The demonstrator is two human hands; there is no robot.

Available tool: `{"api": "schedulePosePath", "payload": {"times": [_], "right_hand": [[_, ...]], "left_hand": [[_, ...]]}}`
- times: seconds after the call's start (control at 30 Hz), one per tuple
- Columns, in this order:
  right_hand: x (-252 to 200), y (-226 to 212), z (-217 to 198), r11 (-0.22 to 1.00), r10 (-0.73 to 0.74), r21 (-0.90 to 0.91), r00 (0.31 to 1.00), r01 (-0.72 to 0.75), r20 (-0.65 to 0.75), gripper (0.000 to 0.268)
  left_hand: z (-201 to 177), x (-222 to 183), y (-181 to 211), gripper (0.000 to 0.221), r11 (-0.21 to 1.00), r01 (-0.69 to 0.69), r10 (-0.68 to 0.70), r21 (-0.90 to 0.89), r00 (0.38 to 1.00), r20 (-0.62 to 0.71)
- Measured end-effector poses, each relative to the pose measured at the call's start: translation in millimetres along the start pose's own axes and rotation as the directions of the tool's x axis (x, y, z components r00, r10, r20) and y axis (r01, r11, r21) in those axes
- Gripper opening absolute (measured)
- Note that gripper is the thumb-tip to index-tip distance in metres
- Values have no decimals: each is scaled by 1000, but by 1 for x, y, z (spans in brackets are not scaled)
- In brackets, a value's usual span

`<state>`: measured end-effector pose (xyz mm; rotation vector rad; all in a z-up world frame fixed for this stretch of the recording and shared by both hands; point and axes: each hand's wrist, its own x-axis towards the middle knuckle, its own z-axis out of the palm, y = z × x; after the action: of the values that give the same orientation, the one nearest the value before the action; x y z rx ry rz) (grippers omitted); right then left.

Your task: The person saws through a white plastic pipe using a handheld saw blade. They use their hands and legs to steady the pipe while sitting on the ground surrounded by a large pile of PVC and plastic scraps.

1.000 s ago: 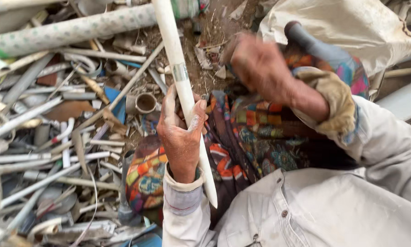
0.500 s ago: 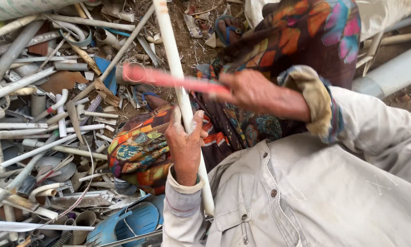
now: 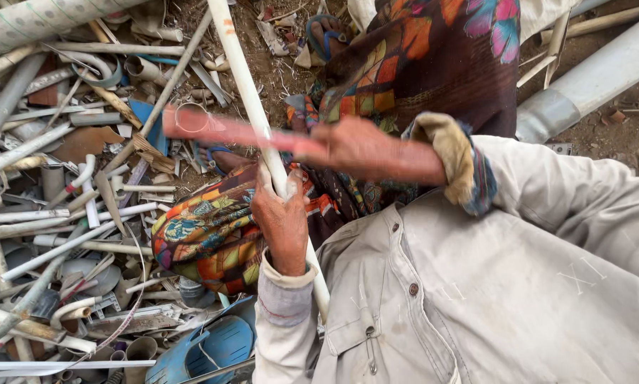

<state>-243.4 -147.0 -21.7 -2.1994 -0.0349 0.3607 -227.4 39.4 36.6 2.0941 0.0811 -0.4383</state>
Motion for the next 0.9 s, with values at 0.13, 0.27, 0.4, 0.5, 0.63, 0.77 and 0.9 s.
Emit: {"api": "schedulePosePath", "payload": {"times": [0.13, 0.27, 0.4, 0.5, 0.63, 0.77, 0.9], "right_hand": [[6, -4, -7, 1000, 16, -5, 1000, -16, -4, 65], [0, -20, -4, 998, 12, -68, 993, -4, 120, 62], [8, -19, -3, 999, -16, -40, 999, 15, -35, 68], [-2, -21, 9, 999, -39, -27, 999, 39, 11, 66], [16, 5, -16, 919, -321, -276, 941, 281, -112, 44], [7, -8, -27, 934, 9, 357, 1000, -1, -22, 42], [-11, -35, -48, 754, 87, 656, 995, -35, -47, 32]], "left_hand": [[-3, -8, -11, 36, 985, -171, 171, -16, 985, -8], [-5, -5, -12, 39, 979, -202, 203, 15, 979, -34], [-4, -3, -13, 44, 996, -23, 22, -87, 1000, -12], [-9, -4, -17, 30, 896, -425, 434, 126, 899, -51], [-8, -13, 3, 45, 994, 11, -7, -107, 999, 35], [-16, -12, 21, 43, 996, 17, -4, -85, 988, 151], [-22, -13, 29, 47, 984, -141, 163, -105, 956, 243]]}}
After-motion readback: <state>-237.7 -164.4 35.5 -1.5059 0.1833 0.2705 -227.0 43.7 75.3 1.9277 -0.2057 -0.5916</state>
